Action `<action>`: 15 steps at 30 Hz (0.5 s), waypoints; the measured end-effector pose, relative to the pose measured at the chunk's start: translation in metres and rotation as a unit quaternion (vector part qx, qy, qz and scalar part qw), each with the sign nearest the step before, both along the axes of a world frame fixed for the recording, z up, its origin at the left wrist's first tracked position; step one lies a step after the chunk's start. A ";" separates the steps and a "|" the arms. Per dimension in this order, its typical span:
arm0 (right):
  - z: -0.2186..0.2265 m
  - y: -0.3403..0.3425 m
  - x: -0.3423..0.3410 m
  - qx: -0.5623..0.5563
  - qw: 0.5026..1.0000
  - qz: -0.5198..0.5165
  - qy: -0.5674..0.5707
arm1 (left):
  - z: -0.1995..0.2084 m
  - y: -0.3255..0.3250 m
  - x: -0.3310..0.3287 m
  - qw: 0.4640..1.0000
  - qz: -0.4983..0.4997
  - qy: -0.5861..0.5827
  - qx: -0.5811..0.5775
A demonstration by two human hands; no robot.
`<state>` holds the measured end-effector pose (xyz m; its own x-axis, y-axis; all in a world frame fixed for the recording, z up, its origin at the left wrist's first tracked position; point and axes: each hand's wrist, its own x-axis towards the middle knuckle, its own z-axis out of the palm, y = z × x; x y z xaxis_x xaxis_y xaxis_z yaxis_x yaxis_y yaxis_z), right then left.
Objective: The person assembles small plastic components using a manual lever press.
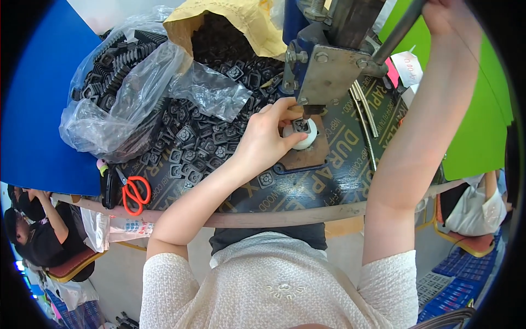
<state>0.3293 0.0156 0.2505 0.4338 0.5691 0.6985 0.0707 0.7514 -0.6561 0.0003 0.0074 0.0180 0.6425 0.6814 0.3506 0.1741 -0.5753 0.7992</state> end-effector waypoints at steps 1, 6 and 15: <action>0.001 -0.022 0.083 0.021 1.000 0.014 -0.014 | 0.003 -0.003 0.004 1.000 -0.011 -0.004 0.000; -0.052 -0.108 -0.120 0.119 0.978 0.163 -0.059 | 0.000 0.000 -0.008 1.000 0.007 0.002 -0.007; -0.128 -0.165 -0.161 0.205 0.959 -0.013 -0.194 | 0.000 -0.003 0.000 1.000 0.001 0.004 0.010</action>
